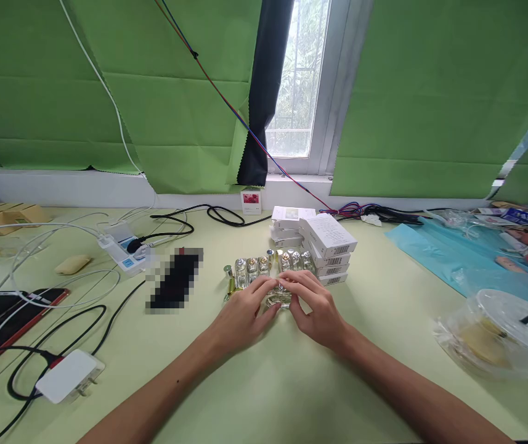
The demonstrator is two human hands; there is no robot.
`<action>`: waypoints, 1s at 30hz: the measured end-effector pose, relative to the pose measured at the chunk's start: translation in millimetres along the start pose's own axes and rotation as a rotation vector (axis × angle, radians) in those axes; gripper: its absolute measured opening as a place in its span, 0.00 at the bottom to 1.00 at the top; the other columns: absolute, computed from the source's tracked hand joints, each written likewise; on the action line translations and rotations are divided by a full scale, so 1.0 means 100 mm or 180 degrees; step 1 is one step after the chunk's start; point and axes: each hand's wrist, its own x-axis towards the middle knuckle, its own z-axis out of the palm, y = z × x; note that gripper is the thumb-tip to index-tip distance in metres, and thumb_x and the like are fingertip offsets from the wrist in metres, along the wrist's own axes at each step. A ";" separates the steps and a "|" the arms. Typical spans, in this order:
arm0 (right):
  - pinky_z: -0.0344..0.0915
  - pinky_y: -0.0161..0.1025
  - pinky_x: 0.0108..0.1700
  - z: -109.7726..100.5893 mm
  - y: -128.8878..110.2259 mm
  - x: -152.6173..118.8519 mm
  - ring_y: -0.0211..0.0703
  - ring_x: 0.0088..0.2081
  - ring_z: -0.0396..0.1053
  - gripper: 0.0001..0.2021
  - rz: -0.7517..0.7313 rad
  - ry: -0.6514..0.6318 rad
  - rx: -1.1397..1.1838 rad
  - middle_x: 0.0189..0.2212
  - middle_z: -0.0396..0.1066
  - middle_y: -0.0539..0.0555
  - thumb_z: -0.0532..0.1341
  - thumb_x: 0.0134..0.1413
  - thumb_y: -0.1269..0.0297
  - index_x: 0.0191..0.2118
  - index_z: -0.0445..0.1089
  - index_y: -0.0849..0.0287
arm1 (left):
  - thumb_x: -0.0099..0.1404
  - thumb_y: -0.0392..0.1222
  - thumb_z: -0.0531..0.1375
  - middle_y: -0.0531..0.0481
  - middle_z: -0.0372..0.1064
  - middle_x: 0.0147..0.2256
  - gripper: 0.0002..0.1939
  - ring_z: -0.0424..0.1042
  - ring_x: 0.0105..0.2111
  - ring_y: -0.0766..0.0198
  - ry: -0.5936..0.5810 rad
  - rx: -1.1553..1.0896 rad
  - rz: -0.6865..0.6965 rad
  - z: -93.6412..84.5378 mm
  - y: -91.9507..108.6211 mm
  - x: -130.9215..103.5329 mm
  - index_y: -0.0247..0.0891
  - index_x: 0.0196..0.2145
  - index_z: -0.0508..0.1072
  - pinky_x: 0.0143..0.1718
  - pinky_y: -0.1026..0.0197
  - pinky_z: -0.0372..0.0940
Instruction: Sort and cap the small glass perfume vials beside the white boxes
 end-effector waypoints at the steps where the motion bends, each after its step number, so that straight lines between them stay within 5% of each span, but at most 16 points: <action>1: 0.74 0.50 0.50 0.00 0.00 0.00 0.49 0.50 0.70 0.26 0.0007 0.0009 0.0012 0.49 0.73 0.59 0.53 0.59 0.83 0.59 0.67 0.54 | 0.73 0.40 0.54 0.47 0.68 0.54 0.15 0.74 0.32 0.67 0.0002 0.0000 0.0002 0.00 0.00 0.00 0.45 0.56 0.63 0.33 0.62 0.69; 30: 0.75 0.50 0.48 -0.03 -0.01 0.02 0.49 0.50 0.71 0.26 -0.0101 -0.0041 -0.0141 0.49 0.73 0.60 0.52 0.60 0.82 0.60 0.65 0.53 | 0.72 0.39 0.56 0.46 0.70 0.52 0.15 0.75 0.31 0.67 0.0133 -0.0034 0.0021 -0.01 0.02 0.01 0.44 0.55 0.66 0.34 0.61 0.71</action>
